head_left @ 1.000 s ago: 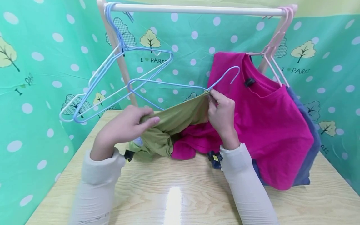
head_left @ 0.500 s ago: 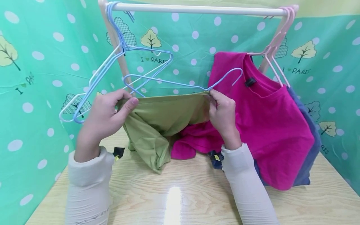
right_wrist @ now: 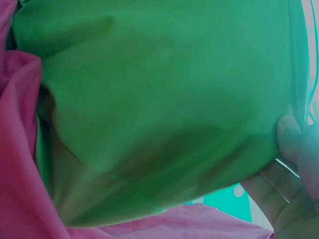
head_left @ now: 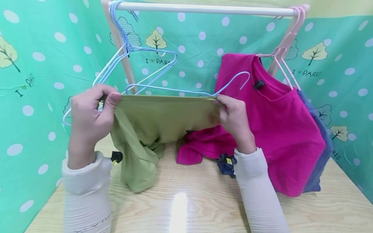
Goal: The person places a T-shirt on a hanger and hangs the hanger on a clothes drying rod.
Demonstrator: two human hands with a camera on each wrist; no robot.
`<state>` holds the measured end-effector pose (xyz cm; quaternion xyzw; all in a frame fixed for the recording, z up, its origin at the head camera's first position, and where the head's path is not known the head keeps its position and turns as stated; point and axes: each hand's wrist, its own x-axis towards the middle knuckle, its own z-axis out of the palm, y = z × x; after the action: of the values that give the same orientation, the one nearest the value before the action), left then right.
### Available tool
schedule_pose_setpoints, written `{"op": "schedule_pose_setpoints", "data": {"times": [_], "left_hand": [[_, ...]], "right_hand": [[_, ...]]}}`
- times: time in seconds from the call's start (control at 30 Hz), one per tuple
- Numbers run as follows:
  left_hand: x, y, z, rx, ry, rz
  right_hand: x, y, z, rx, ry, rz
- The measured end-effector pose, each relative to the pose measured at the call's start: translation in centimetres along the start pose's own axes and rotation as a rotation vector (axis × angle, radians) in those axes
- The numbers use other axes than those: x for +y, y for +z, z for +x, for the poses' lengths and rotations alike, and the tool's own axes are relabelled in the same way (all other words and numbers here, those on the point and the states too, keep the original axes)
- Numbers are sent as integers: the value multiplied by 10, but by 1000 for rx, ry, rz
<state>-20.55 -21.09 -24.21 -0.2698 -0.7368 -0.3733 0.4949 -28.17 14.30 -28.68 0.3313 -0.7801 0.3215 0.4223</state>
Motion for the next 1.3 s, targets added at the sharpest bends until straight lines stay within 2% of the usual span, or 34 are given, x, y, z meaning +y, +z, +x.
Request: {"op": "schedule_pose_setpoints", "data": {"times": [0.13, 0.27, 0.37, 0.5, 0.6, 0.7, 0.97, 1.03, 1.13, 1.3], "left_hand": [[2, 2, 0, 93, 0, 1], [4, 4, 0, 154, -7, -4], [4, 5, -1, 180, 11, -18], [3, 4, -1, 177, 41, -31], [2, 4, -1, 149, 70, -47], [2, 3, -1, 91, 95, -66], [0, -1, -1, -143, 90, -60], [-2, -2, -1, -163, 84, -71], [-4, -3, -1, -149, 72, -72], [-4, -7, -1, -152, 57, -17]], "right_hand": [[1, -1, -1, -49, 0, 29], [0, -2, -2, -106, 9, 61], [-1, -3, -1, -145, 20, 72], [-1, -4, -1, -195, 30, 76], [0, -4, -1, -232, 39, 81], [-1, -5, -1, -270, 46, 84], [-1, -6, -2, -354, 2, 103], [-1, -7, -2, -362, -6, 106], [-3, -10, -2, -383, -5, 113], [-6, -16, -2, -418, 3, 121]]}}
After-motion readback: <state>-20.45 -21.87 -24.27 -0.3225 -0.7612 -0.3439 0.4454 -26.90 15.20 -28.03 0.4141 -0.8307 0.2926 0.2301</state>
